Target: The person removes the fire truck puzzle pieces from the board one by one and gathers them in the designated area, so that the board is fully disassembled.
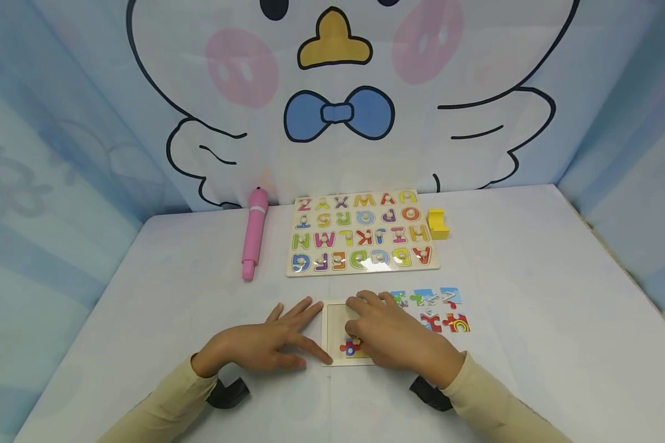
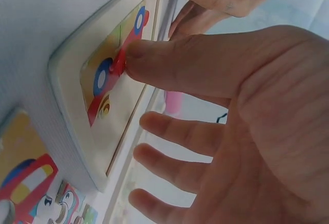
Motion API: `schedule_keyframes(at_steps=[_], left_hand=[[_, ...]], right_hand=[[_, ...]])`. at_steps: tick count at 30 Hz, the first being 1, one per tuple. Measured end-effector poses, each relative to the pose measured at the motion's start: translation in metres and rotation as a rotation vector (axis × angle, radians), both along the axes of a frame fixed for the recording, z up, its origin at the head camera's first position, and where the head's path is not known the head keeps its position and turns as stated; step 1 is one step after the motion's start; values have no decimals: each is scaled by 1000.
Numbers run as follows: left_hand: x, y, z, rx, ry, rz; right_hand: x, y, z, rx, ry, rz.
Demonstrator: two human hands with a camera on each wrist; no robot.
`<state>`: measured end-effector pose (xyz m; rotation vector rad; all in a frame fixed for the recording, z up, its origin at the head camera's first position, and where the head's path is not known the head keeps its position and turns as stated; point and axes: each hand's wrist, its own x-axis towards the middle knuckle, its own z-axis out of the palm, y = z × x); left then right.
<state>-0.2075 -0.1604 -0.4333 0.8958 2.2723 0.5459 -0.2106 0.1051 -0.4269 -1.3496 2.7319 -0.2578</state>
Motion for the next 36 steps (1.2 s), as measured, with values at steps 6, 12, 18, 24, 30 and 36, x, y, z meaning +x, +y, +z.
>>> schedule_keyframes(at_steps=[6, 12, 18, 24, 30, 36], left_hand=[[0, 1, 0, -5, -8, -1], [0, 1, 0, -16, -4, 4], [0, 1, 0, -11, -3, 7], [0, 1, 2, -15, -6, 8], [1, 1, 3, -11, -4, 8], [1, 1, 3, -7, -2, 5]], right_hand=[[2, -1, 0, -9, -26, -14], [4, -2, -2, -10, -34, -11], [4, -1, -3, -1, -18, -2], [4, -1, -3, -20, 33, 32], [3, -1, -2, -47, -5, 48], [3, -3, -1, -50, -93, 5]])
